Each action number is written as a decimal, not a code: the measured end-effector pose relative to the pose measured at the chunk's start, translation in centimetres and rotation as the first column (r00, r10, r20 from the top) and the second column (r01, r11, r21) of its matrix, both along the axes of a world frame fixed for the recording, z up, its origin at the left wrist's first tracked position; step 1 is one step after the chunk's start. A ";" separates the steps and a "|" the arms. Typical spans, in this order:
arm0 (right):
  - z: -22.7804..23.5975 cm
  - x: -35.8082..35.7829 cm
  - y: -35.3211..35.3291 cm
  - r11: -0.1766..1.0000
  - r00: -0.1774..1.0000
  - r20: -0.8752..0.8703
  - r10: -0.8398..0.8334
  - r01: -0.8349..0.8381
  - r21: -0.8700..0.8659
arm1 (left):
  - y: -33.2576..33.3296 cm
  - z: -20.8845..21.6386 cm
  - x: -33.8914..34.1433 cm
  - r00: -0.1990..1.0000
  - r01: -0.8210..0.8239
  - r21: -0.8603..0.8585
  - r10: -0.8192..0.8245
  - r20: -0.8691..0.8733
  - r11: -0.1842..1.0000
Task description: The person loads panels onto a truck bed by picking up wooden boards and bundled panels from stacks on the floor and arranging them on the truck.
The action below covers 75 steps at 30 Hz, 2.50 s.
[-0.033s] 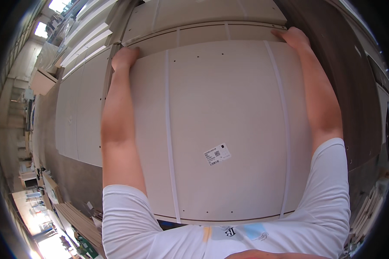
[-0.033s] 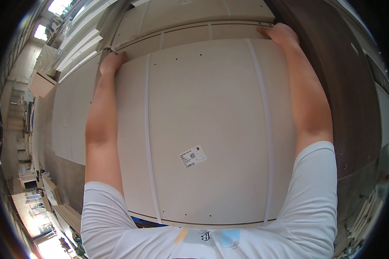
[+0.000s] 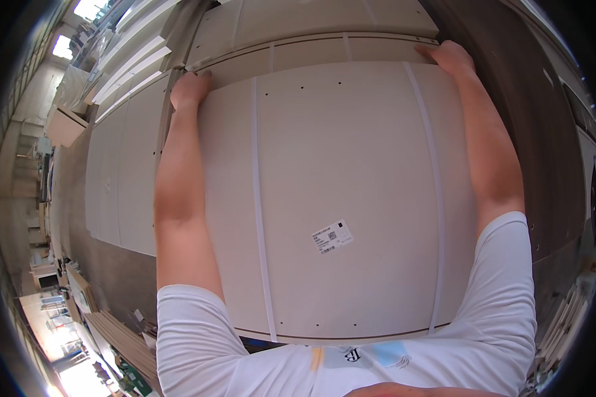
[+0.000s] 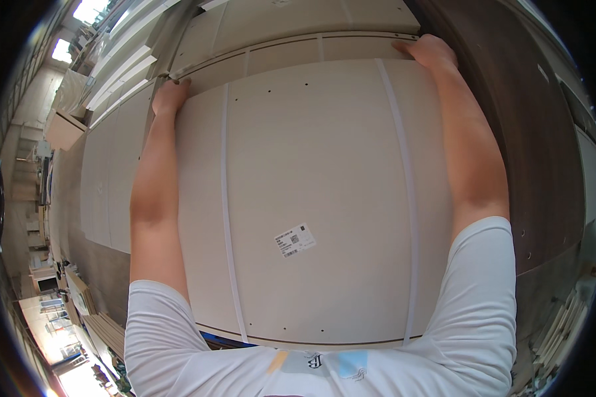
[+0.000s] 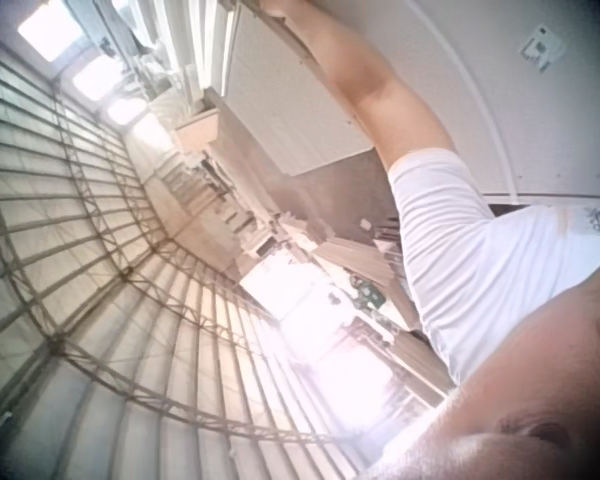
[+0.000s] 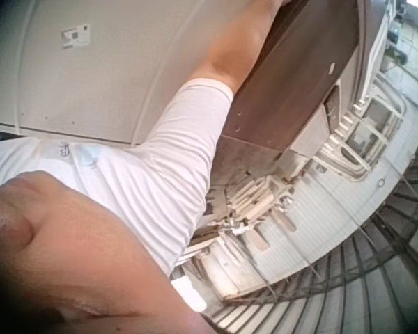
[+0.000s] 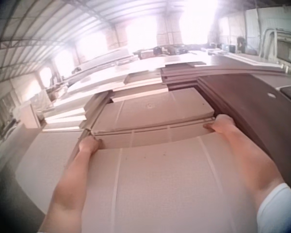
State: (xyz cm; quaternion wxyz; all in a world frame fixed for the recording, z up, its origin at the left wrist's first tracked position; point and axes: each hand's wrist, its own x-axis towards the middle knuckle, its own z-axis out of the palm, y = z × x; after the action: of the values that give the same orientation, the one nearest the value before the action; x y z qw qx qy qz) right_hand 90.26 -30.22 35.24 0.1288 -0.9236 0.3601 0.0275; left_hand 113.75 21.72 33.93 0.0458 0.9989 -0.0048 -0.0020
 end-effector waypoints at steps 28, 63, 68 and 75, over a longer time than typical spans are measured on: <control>7.4 -29.5 23.4 0.466 0.319 0.436 0.842 -0.836 -0.288 | 11.2 -4.3 -49.6 0.545 0.526 -0.111 -0.234 0.805 0.843; -3.4 -38.3 24.8 0.782 0.532 0.696 0.481 0.098 -0.616 | 13.4 -4.5 -40.7 0.445 0.475 -0.109 -0.131 0.886 0.873; -3.5 -38.9 24.4 0.780 0.519 0.696 0.495 0.087 -0.620 | 13.5 -4.0 -41.4 0.560 0.485 -0.177 -0.149 0.815 0.857; -3.4 -37.3 22.3 0.802 0.476 0.734 0.486 0.091 -0.590 | 12.3 -4.5 -42.4 0.492 0.467 -0.121 -0.143 0.859 0.876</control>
State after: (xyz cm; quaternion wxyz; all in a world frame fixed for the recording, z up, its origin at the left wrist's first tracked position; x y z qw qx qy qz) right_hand 52.98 -7.96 31.80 0.0121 -0.8417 0.1224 -0.5258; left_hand 71.37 34.02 29.47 0.2076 0.8377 -0.2059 0.4613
